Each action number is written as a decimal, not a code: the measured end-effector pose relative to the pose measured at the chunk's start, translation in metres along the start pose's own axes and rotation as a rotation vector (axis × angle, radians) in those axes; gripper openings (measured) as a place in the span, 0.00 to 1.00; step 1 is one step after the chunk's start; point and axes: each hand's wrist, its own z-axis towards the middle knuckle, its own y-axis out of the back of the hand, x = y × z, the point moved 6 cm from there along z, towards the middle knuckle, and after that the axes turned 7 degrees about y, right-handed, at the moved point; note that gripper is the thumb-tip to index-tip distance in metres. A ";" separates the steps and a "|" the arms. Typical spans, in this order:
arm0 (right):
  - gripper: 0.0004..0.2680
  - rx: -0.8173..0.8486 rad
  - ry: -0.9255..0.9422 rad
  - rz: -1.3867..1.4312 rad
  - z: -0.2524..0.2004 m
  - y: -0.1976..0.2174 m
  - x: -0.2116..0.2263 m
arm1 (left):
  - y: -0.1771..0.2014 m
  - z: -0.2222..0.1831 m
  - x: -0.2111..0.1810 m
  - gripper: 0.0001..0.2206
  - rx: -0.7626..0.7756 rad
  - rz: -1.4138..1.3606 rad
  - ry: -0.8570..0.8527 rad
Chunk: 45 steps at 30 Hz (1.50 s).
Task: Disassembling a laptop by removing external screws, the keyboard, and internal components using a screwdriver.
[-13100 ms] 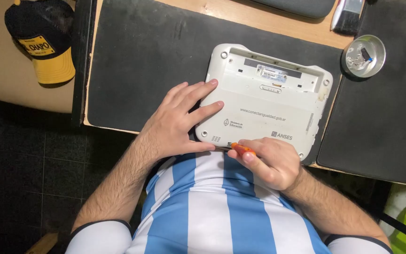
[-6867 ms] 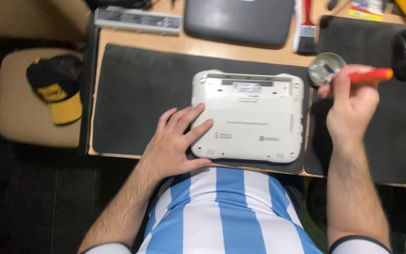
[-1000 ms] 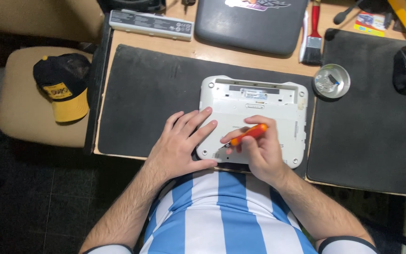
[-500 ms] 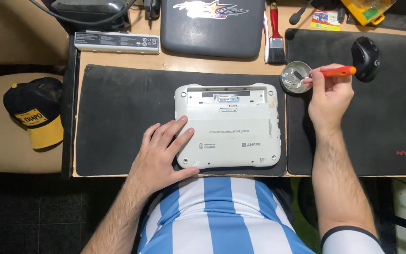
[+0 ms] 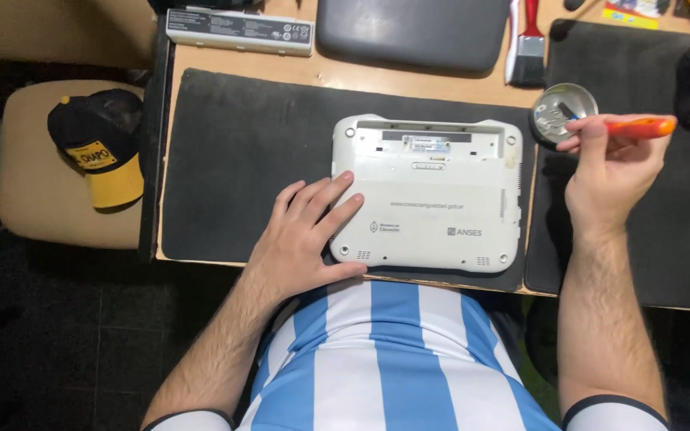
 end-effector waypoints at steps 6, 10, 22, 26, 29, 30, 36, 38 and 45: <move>0.09 0.170 -0.117 0.315 -0.030 -0.042 0.052 | 0.003 0.000 0.000 0.50 -0.013 -0.001 -0.021; 0.19 0.081 -0.209 0.305 -0.054 -0.049 0.057 | -0.002 0.001 0.009 0.58 0.026 -0.104 0.076; 0.11 -0.183 -0.423 0.417 -0.094 -0.037 0.045 | -0.009 0.042 0.013 0.66 0.052 -0.244 0.275; 0.09 -0.126 -0.373 0.382 -0.075 -0.039 0.038 | -0.007 0.071 0.011 0.54 0.103 -0.272 0.254; 0.08 -0.157 -0.477 0.507 -0.071 -0.043 0.031 | -0.001 0.084 0.009 0.44 0.118 -0.241 0.252; 0.08 -0.160 -0.555 0.523 -0.071 -0.044 0.028 | 0.002 0.088 0.008 0.39 0.123 -0.216 0.250; 0.09 -0.133 -0.585 0.533 -0.105 -0.041 0.053 | 0.005 0.069 0.004 0.41 0.159 -0.214 0.208; 0.09 -0.065 -0.561 0.376 -0.106 -0.028 0.056 | 0.004 0.057 0.000 0.41 0.162 -0.213 0.193; 0.05 0.160 -0.473 0.222 -0.055 -0.030 0.044 | 0.003 0.044 0.007 0.36 0.004 -0.208 0.179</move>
